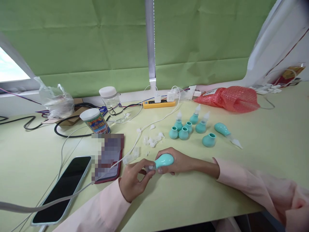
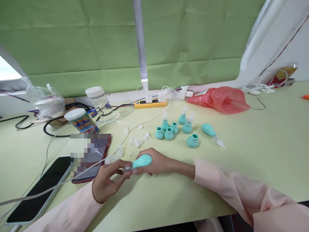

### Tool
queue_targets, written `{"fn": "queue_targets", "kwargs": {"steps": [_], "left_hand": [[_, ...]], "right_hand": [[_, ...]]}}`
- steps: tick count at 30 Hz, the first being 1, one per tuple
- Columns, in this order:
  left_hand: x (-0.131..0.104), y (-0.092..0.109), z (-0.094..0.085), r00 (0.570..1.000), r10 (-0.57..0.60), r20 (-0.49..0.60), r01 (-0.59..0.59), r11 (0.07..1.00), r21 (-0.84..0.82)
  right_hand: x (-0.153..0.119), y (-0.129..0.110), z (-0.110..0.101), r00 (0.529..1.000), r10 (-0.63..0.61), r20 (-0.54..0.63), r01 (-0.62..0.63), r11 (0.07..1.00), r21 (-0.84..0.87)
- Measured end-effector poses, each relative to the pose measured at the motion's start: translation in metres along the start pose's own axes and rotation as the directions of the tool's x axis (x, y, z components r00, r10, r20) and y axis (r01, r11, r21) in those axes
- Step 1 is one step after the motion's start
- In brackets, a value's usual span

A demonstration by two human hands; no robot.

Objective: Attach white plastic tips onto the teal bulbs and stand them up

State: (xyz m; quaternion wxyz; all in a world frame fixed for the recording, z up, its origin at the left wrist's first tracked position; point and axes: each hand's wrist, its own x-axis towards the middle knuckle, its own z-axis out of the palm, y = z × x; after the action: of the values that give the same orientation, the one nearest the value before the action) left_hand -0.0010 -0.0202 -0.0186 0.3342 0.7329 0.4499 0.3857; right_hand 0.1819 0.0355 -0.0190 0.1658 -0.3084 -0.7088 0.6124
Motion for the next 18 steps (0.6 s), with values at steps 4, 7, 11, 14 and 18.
{"fn": "queue_targets", "kwargs": {"steps": [4,7,11,14,18], "left_hand": [[-0.001,0.002,-0.004,0.984,0.178,0.003,-0.177,0.977,0.12],[0.001,0.0,-0.013,0.959,0.259,-0.115,-0.245,0.962,0.124],[0.012,-0.011,-0.019,0.943,0.283,-0.173,-0.186,0.884,0.428],[0.02,-0.02,-0.014,0.948,0.314,-0.045,-0.199,0.698,0.688],[0.029,-0.023,-0.003,0.973,0.22,0.068,-0.169,0.482,0.86]], "right_hand": [[-0.002,-0.002,0.003,1.0,0.019,0.014,-0.02,0.999,0.027],[-0.004,0.001,0.006,0.968,-0.143,-0.207,0.133,0.989,-0.061],[-0.005,0.01,0.003,0.885,-0.251,-0.392,0.211,0.967,-0.142],[-0.006,0.016,0.0,0.888,-0.231,-0.398,0.225,0.972,-0.062],[-0.009,0.018,0.0,0.912,-0.204,-0.356,0.241,0.969,0.063]]}}
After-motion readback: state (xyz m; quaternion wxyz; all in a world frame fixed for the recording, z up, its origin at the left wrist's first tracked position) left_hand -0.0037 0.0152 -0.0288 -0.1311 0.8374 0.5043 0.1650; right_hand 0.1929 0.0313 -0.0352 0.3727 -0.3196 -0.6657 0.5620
